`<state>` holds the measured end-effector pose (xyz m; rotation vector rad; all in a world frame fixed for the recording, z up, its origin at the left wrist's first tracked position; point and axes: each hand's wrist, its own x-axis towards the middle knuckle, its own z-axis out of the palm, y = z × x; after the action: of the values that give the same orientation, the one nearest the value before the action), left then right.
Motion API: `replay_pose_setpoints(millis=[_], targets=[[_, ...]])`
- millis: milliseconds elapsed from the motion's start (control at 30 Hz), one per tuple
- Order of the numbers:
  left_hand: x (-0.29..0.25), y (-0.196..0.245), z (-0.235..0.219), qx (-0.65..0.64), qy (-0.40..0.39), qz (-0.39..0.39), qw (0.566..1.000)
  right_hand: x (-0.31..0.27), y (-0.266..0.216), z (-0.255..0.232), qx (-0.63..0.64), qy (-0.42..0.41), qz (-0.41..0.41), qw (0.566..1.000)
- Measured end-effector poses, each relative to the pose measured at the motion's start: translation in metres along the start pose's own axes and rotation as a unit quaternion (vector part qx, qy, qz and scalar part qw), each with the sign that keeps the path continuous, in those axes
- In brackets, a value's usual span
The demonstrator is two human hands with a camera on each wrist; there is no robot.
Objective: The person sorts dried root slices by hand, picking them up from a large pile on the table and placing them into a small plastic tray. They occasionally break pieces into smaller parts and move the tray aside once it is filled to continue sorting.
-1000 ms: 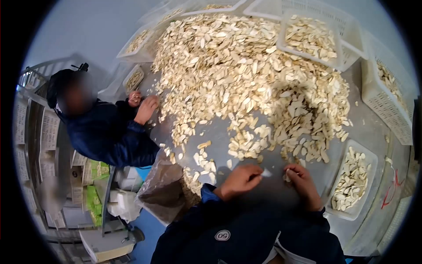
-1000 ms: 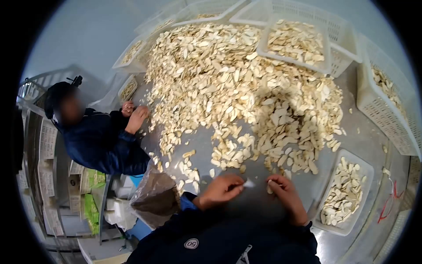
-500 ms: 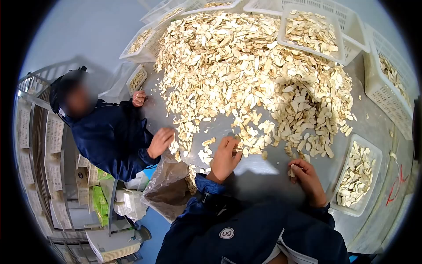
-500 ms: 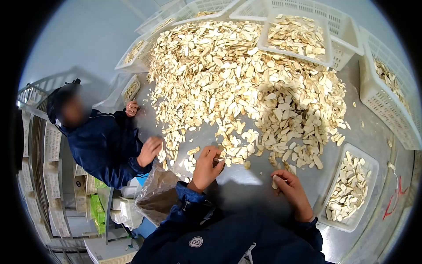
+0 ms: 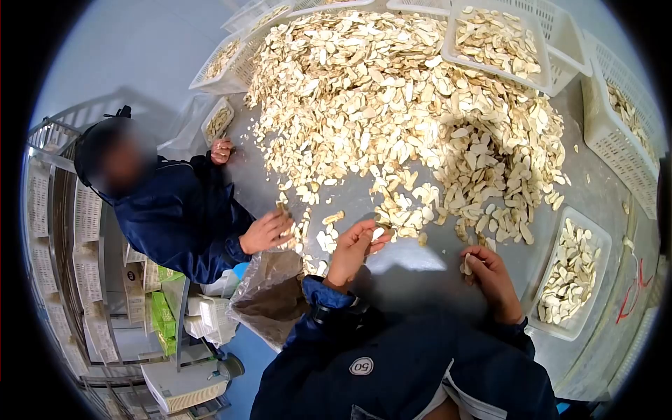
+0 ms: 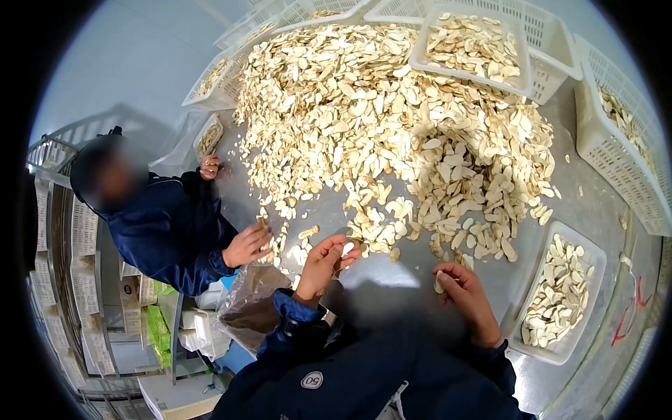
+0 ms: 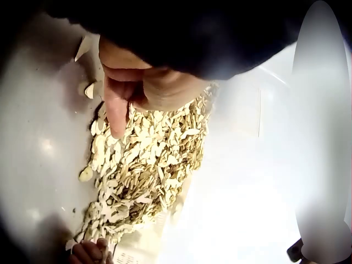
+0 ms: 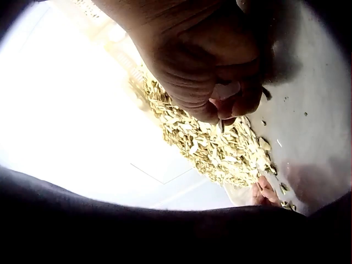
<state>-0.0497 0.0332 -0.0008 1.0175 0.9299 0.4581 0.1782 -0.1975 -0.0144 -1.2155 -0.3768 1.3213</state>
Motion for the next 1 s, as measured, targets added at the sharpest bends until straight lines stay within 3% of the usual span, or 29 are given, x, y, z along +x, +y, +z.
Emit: replay_pose_setpoints(millis=[133,233,433,533,633,667,733,833,933,1000], targets=[[0.001,0.000,-0.009,-0.204,-0.058,-0.086,0.974,0.000,0.000,0.001,-0.004,0.005,0.002,1.000],[0.000,0.000,-0.007,-0.349,-0.190,-0.111,0.911,-0.001,-0.002,0.002,-0.005,0.010,0.009,1.000],[-0.007,0.011,0.011,-0.326,-0.180,-0.128,0.919,0.000,0.002,-0.003,-0.007,0.007,0.002,1.000],[-0.006,0.004,0.023,-0.141,-0.113,-0.077,0.981,0.000,0.004,-0.006,-0.015,-0.010,-0.004,1.000],[-0.014,-0.005,0.058,-0.120,-0.200,-0.056,0.971,-0.002,0.002,-0.001,0.035,-0.024,0.015,0.999],[-0.032,0.015,0.084,-0.055,-0.243,-0.042,0.968,-0.004,-0.002,0.002,0.062,-0.026,0.025,0.997],[-0.041,0.015,0.105,0.072,-0.343,0.112,0.930,-0.011,-0.019,0.018,0.107,-0.014,0.053,0.993],[-0.030,0.017,0.088,0.283,-0.239,0.212,0.904,-0.013,-0.024,0.013,0.088,-0.032,0.061,0.994],[-0.014,0.018,0.056,0.415,-0.025,0.282,0.864,-0.011,-0.020,0.008,0.050,-0.046,0.060,0.996],[0.005,0.012,0.031,0.523,0.090,0.378,0.759,-0.010,-0.016,0.008,0.035,-0.050,0.067,0.996]])
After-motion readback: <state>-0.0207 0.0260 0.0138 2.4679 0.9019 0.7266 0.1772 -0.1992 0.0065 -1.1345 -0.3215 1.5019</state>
